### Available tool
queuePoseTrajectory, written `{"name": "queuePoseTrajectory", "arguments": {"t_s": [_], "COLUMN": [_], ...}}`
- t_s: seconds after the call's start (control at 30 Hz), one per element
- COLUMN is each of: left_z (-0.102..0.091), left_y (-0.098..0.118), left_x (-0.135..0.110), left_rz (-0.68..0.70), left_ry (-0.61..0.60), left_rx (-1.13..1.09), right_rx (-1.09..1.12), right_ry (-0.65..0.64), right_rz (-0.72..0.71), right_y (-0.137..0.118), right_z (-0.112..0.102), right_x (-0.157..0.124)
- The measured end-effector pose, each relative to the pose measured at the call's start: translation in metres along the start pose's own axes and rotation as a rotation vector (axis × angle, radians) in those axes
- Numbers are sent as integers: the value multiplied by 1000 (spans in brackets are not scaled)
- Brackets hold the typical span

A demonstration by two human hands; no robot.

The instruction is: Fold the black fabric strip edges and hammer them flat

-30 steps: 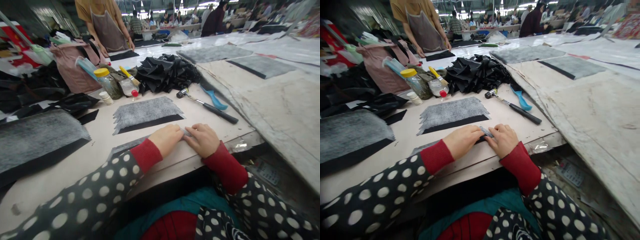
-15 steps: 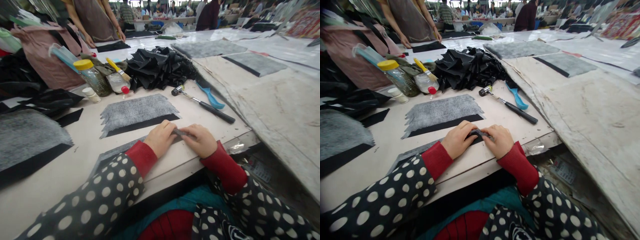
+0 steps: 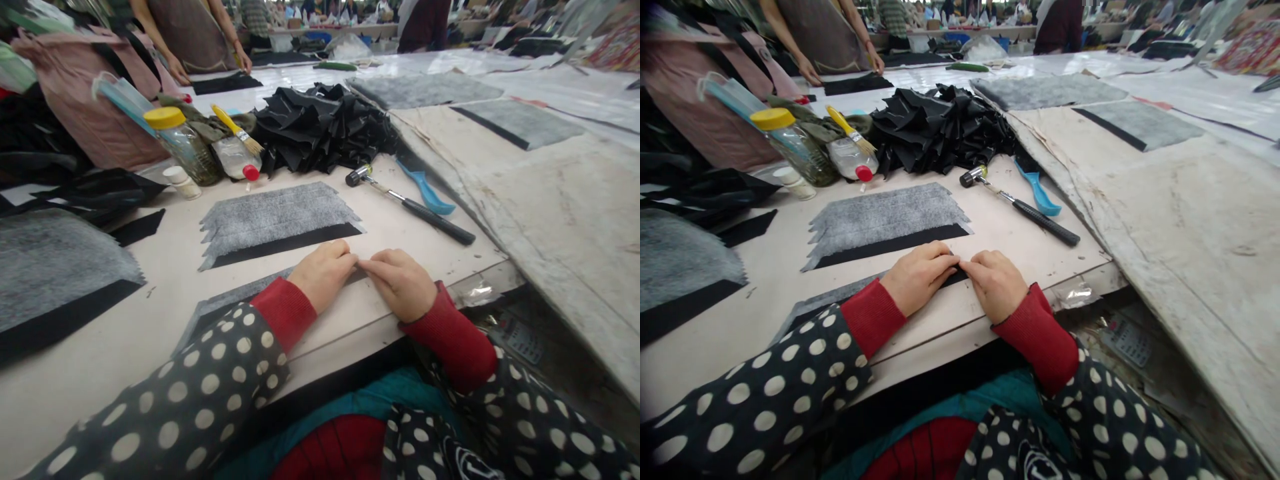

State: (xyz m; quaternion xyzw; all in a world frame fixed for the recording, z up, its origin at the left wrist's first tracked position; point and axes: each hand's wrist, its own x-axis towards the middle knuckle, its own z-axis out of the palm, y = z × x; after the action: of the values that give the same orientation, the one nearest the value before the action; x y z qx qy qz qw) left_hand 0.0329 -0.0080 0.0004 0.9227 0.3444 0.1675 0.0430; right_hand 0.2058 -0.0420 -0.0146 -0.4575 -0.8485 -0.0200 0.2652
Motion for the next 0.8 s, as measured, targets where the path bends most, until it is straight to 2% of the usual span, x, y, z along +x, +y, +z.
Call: {"name": "queuePoseTrajectory", "arguments": {"t_s": [0.2,0.33,0.57,0.8], "left_z": [-6,-9,-11,-17], "left_y": [9,17,21,17], "left_x": [-3,-4,-4,-2], "left_rz": [46,65,22,-41], "left_ry": [-137,-220,-238,-186], "left_rx": [178,249,262,259], "right_rx": [-213,-241,-224,-260], "right_ry": [-145,-183,-173,-203], "right_rz": [-68,-90,-114,-51], "right_y": [-10,-11,-11,-15], "right_z": [-5,-10,-20,-22], "right_x": [3,0,-9,-5]}}
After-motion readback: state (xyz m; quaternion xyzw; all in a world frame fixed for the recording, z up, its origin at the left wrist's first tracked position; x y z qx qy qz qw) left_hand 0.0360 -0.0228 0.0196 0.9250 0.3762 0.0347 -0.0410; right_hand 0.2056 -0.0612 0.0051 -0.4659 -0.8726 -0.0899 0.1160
